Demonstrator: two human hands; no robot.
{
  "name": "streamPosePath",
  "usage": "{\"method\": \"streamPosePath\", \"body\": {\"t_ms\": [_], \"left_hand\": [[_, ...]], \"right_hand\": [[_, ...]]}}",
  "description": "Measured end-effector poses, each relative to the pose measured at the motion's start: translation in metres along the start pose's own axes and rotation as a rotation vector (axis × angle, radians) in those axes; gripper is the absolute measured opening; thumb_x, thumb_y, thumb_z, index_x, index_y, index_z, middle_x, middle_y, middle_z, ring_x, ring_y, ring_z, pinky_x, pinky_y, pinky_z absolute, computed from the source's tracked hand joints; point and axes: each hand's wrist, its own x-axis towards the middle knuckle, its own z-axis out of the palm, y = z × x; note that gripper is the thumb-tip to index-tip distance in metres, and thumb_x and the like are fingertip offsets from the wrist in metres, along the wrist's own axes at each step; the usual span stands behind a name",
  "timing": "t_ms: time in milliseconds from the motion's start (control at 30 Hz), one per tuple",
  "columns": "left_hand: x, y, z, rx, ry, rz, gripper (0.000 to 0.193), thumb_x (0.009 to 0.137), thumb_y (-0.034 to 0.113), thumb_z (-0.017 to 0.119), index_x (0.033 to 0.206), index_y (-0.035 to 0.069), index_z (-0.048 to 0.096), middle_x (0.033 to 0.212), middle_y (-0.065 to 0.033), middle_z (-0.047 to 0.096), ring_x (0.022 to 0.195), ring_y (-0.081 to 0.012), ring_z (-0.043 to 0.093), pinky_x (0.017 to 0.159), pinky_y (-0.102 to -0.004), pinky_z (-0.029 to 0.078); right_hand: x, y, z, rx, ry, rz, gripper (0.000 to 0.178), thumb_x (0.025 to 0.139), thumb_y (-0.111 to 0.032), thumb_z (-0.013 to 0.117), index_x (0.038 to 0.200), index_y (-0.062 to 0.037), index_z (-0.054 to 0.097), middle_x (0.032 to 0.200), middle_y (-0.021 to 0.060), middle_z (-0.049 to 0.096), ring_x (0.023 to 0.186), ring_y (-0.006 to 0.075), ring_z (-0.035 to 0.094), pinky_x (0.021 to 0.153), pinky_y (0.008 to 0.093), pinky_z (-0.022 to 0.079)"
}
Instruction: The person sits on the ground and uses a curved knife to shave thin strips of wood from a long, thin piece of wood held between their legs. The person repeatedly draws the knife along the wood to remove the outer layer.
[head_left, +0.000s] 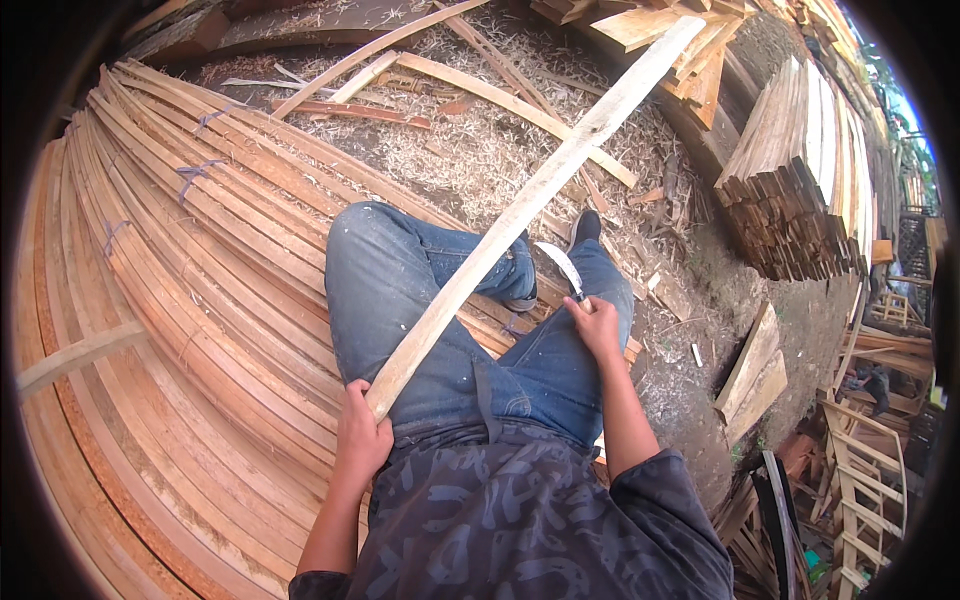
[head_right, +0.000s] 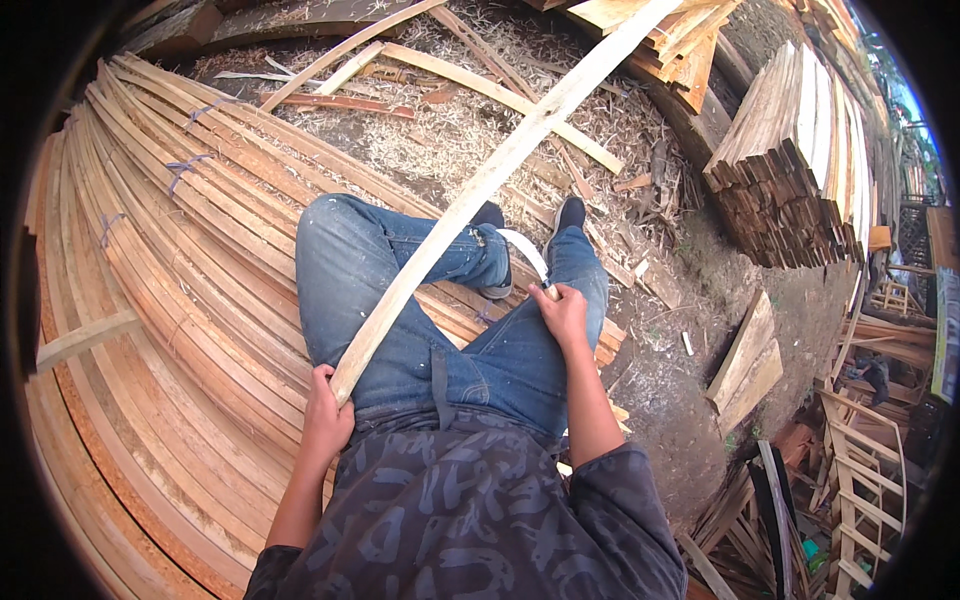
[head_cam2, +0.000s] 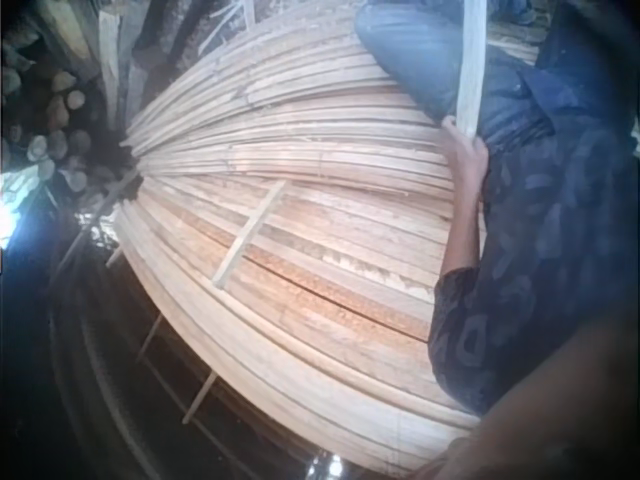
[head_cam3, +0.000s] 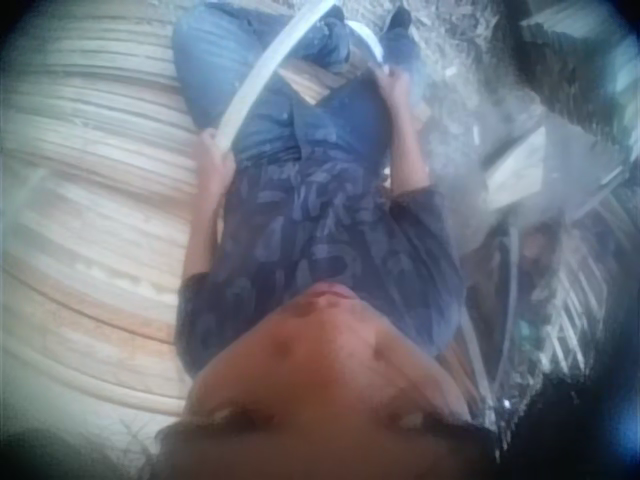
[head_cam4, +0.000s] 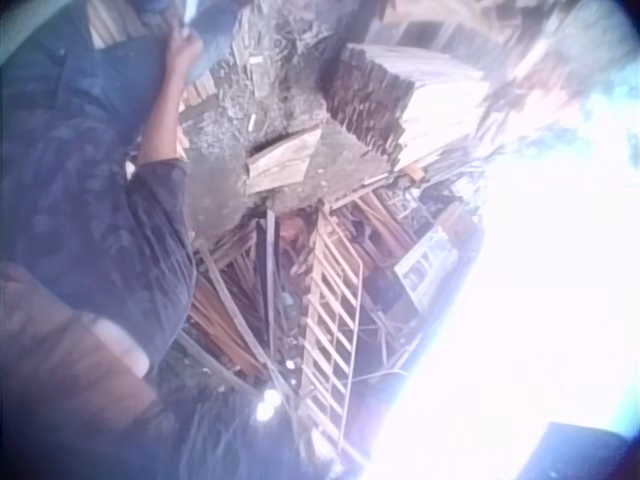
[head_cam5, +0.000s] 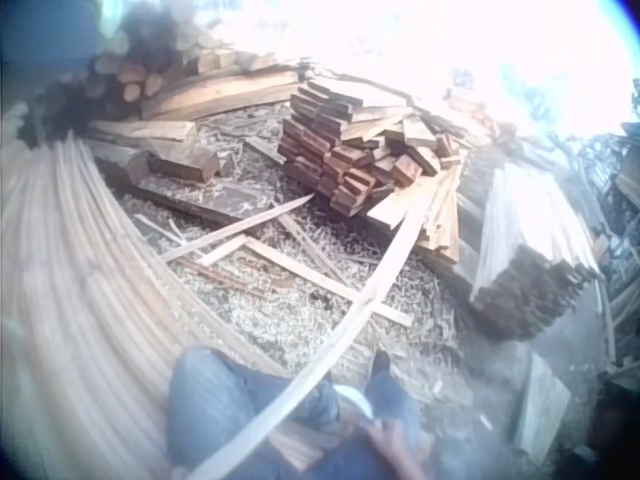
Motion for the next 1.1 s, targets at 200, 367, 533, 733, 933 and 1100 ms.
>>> {"method": "streamPosePath", "body": {"t_ms": [200,367,533,733,933,1100], "left_hand": [[0.016,0.011,0.000,0.104,-0.052,-0.122,0.033,0.078,0.009,0.056,0.106,0.004,0.040,0.082,-0.0261,0.059,0.080,-0.0480,0.058,0.068,-0.0544,0.043],[0.012,0.020,0.004,0.123,0.016,-0.125,0.031,0.078,0.009,0.056,0.105,0.004,0.041,0.082,-0.0271,0.060,0.080,-0.0487,0.057,0.068,-0.0546,0.043],[0.021,0.027,0.002,0.166,0.041,-0.117,0.027,0.079,0.010,0.056,0.100,0.002,0.043,0.081,-0.0252,0.061,0.077,-0.0470,0.059,0.066,-0.0538,0.044],[0.027,0.028,0.002,0.257,0.070,-0.086,0.026,0.077,0.011,0.060,0.094,0.002,0.042,0.081,-0.0211,0.061,0.076,-0.0421,0.061,0.065,-0.0504,0.047],[0.032,0.028,0.006,0.270,0.036,-0.100,0.034,0.073,0.013,0.063,0.095,0.001,0.040,0.082,-0.0212,0.060,0.076,-0.0409,0.061,0.064,-0.0495,0.047],[0.034,0.025,0.006,0.250,-0.027,-0.085,0.039,0.070,0.015,0.064,0.097,0.001,0.040,0.082,-0.0215,0.060,0.076,-0.0413,0.062,0.064,-0.0488,0.049]], "right_hand": [[0.003,0.005,0.003,-0.019,-0.004,-0.072,0.043,0.082,-0.033,0.075,0.062,0.0013,0.058,0.050,0.0034,0.052,0.045,0.0098,0.046,0.044,0.0313,0.038],[0.005,0.010,0.005,0.013,0.003,-0.062,0.044,0.082,-0.033,0.074,0.060,0.0005,0.057,0.050,0.0011,0.050,0.045,0.0090,0.044,0.043,0.0305,0.036],[0.001,-0.005,0.001,0.012,-0.016,-0.050,0.050,0.080,-0.037,0.075,0.060,0.0049,0.057,0.049,0.0096,0.048,0.049,0.0123,0.040,0.048,0.0369,0.038],[-0.029,-0.058,0.008,-0.092,-0.139,-0.122,0.046,0.079,-0.037,0.072,0.060,0.0035,0.059,0.048,0.0129,0.051,0.046,0.0211,0.049,0.050,0.0384,0.042],[-0.047,-0.116,0.035,-0.300,-0.251,-0.304,0.029,0.072,-0.028,0.068,0.067,0.0004,0.066,0.061,0.0216,0.060,0.065,0.0398,0.062,0.063,0.0450,0.050],[-0.042,-0.139,0.046,-0.451,-0.282,-0.365,0.025,0.070,-0.023,0.061,0.069,0.0014,0.067,0.068,0.0253,0.062,0.070,0.0417,0.063,0.069,0.0472,0.052]]}}
